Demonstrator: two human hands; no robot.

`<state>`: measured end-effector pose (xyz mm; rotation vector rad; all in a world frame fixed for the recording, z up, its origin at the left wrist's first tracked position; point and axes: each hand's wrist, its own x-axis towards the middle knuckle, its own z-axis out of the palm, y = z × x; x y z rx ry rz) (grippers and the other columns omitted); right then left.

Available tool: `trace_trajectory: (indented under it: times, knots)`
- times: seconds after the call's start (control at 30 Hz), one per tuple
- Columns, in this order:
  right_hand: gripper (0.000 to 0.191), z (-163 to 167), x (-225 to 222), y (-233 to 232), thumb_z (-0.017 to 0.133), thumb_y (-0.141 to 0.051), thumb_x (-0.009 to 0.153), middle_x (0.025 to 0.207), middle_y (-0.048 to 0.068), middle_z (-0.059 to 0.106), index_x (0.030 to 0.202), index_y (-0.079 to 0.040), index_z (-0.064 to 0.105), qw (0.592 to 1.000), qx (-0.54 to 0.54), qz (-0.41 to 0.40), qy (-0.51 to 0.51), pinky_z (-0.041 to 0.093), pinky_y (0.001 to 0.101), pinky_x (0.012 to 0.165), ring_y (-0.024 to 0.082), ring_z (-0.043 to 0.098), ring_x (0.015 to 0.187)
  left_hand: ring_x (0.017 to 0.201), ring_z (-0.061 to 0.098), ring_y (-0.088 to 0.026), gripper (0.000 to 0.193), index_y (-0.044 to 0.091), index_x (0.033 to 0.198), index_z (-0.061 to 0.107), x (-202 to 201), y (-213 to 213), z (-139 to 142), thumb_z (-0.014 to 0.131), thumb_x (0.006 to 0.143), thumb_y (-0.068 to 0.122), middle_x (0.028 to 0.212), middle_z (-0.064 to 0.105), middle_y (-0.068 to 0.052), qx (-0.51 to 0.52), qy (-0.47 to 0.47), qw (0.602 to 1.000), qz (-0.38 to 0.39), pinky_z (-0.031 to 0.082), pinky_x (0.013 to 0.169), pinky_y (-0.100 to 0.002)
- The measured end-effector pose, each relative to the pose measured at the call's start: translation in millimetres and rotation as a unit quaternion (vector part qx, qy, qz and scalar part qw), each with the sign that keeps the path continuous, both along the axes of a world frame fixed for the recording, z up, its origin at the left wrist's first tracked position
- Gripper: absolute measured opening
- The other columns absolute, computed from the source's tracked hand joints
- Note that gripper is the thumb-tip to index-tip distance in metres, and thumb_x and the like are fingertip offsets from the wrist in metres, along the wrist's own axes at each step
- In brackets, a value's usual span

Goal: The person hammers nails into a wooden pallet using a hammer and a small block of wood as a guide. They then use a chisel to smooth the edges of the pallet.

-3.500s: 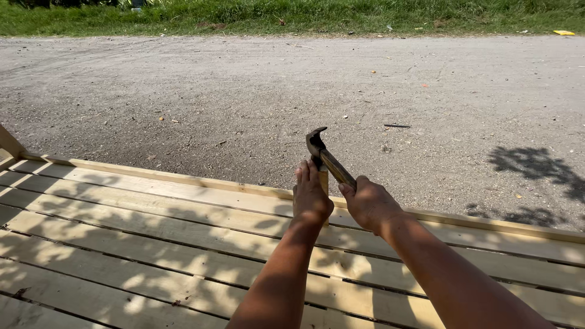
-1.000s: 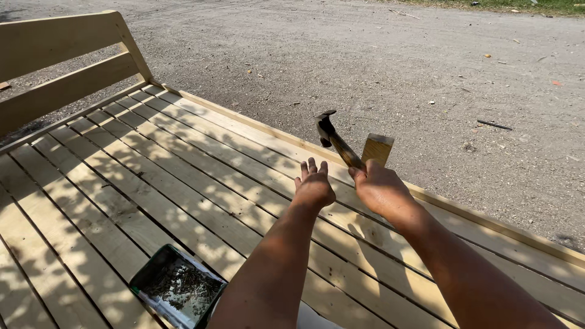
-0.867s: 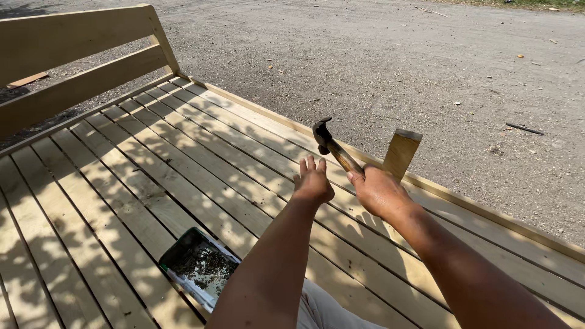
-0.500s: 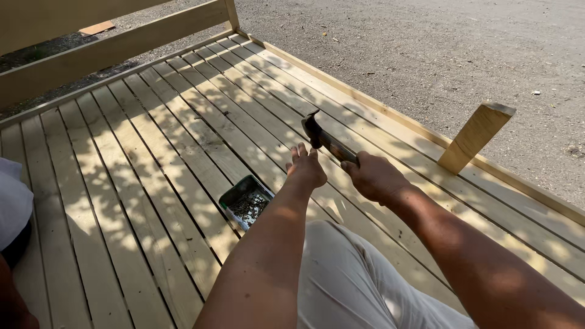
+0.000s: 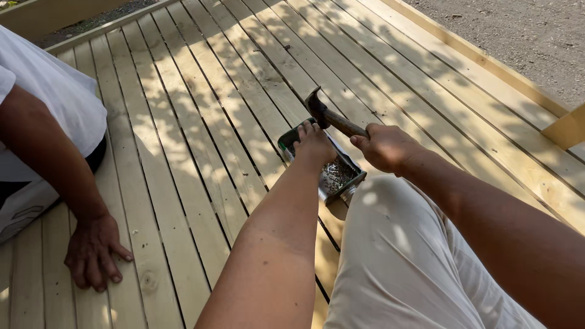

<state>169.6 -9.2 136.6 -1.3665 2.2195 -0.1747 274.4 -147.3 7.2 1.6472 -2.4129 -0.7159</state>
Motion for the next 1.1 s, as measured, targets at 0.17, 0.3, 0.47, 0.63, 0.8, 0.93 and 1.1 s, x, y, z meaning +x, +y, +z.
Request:
trace_trajectory:
  times: [0.17, 0.3, 0.47, 0.63, 0.8, 0.93, 1.1]
  knots:
    - [0.054, -29, -4, -8, 0.047, -0.057, 0.102, 0.104, 0.017, 0.07, 0.119, -0.008, 0.064, 0.999, -0.01, 0.023, 0.027, 0.052, 0.0518, 0.089, 0.033, 0.067, 0.101, 0.16, 0.014, -0.045, 0.067, 0.001, 0.152, 0.048, -15, -6, -31, 0.058, 0.093, 0.031, 0.166, 0.03, -0.022, 0.107, -0.126, 0.984, -0.063, 0.02, 0.129, -0.054]
    - [0.056, -43, -34, 0, 0.042, -0.058, 0.103, 0.106, 0.017, 0.071, 0.121, -0.008, 0.062, 1.0, 0.017, 0.002, 0.008, 0.052, 0.0522, 0.093, 0.032, 0.068, 0.106, 0.153, 0.031, -0.04, 0.077, -0.006, 0.153, 0.041, -53, -4, -57, 0.065, 0.087, 0.024, 0.166, 0.029, -0.029, 0.176, -0.068, 0.982, -0.029, 0.033, 0.125, -0.042]
    - [0.058, -53, -80, 13, 0.041, -0.057, 0.103, 0.101, 0.02, 0.073, 0.124, -0.006, 0.059, 0.999, 0.014, -0.034, 0.001, 0.056, 0.0513, 0.087, 0.034, 0.073, 0.093, 0.157, 0.018, -0.037, 0.08, 0.015, 0.157, 0.039, -104, -7, -78, 0.068, 0.082, 0.018, 0.17, 0.012, -0.022, 0.169, 0.004, 0.984, -0.059, 0.029, 0.124, -0.04]
    - [0.057, -61, -141, 34, 0.043, -0.056, 0.104, 0.094, 0.02, 0.072, 0.118, -0.004, 0.061, 0.995, 0.025, -0.097, 0.001, 0.056, 0.0504, 0.085, 0.034, 0.072, 0.09, 0.158, 0.009, -0.039, 0.075, 0.037, 0.153, 0.043, -175, 6, -89, 0.061, 0.084, 0.014, 0.171, 0.007, -0.014, 0.149, -0.029, 0.983, -0.104, 0.023, 0.126, -0.043]
    - [0.053, -70, -205, 65, 0.045, -0.053, 0.102, 0.091, 0.021, 0.071, 0.112, -0.004, 0.061, 0.981, 0.029, -0.19, -0.041, 0.056, 0.0525, 0.082, 0.037, 0.073, 0.086, 0.157, 0.019, -0.042, 0.076, 0.034, 0.154, 0.044, -238, 18, -99, 0.064, 0.085, 0.013, 0.169, 0.019, -0.019, -0.004, -0.049, 0.98, -0.192, 0.03, 0.122, -0.05]
    - [0.052, -78, -252, 93, 0.044, -0.049, 0.104, 0.092, 0.021, 0.072, 0.108, -0.001, 0.064, 0.975, 0.023, -0.217, -0.042, 0.053, 0.0531, 0.081, 0.038, 0.072, 0.086, 0.148, 0.033, -0.038, 0.057, 0.025, 0.144, 0.055, -297, 21, -94, 0.061, 0.089, 0.011, 0.161, 0.031, -0.015, 0.002, -0.038, 0.983, -0.178, 0.038, 0.117, -0.046]
    - [0.05, -85, -283, 127, 0.046, -0.05, 0.103, 0.095, 0.019, 0.071, 0.11, -0.004, 0.062, 0.969, -0.022, -0.246, -0.033, 0.052, 0.0513, 0.078, 0.034, 0.069, 0.085, 0.13, 0.06, -0.037, 0.028, 0.007, 0.125, 0.069, -316, 34, -84, 0.055, 0.101, 0.012, 0.144, 0.057, -0.02, -0.02, -0.024, 0.987, -0.16, 0.053, 0.107, -0.044]
